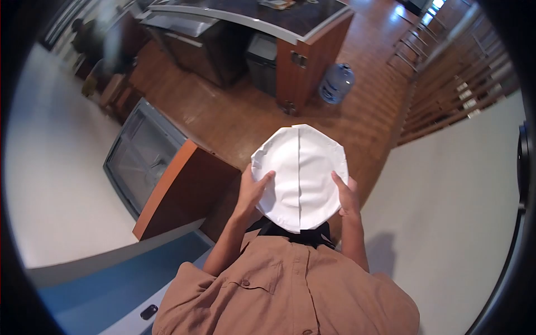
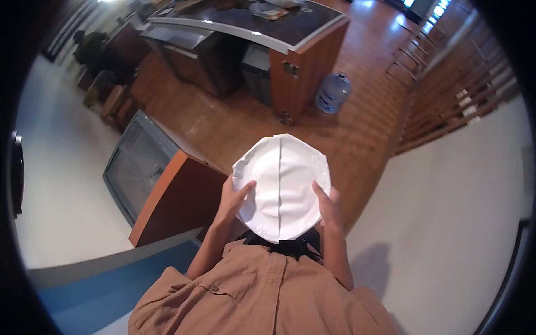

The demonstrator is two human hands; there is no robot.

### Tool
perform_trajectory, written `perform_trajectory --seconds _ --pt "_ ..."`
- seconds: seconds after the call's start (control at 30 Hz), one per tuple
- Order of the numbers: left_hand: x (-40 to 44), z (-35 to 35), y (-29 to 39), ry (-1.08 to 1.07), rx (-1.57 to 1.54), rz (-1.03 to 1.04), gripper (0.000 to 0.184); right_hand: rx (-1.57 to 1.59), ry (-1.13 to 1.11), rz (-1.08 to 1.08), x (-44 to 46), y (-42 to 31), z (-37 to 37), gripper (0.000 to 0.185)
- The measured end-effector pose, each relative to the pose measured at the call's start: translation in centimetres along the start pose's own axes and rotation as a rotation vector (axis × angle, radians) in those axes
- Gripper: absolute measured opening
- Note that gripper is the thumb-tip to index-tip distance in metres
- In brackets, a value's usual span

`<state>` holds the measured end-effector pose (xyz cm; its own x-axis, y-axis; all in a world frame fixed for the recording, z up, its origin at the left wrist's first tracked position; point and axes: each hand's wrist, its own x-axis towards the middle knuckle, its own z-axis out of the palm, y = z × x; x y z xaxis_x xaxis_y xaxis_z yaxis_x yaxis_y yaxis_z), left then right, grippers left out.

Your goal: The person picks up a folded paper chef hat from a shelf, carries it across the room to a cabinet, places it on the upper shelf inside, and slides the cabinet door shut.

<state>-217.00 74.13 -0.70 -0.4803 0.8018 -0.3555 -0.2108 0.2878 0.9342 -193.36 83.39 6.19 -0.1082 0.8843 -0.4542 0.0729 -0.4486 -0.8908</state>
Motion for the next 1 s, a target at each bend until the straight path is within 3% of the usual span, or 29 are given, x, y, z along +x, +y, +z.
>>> perform_trajectory --seconds 0.33,0.53,1.0 --pt "7.2 5.9 5.7 0.210 -0.047 0.004 0.040 0.053 -0.257 0.066 13.7 -8.4 0.6 0.042" --pt "9.2 8.5 6.5 0.347 -0.111 -0.044 0.042 -0.108 -0.385 0.045 18.9 -12.4 1.0 0.045" --pt "15.9 7.4 8.9 0.531 -0.188 -0.038 0.039 -0.186 -0.573 0.086 28.8 -14.7 8.0 0.044"
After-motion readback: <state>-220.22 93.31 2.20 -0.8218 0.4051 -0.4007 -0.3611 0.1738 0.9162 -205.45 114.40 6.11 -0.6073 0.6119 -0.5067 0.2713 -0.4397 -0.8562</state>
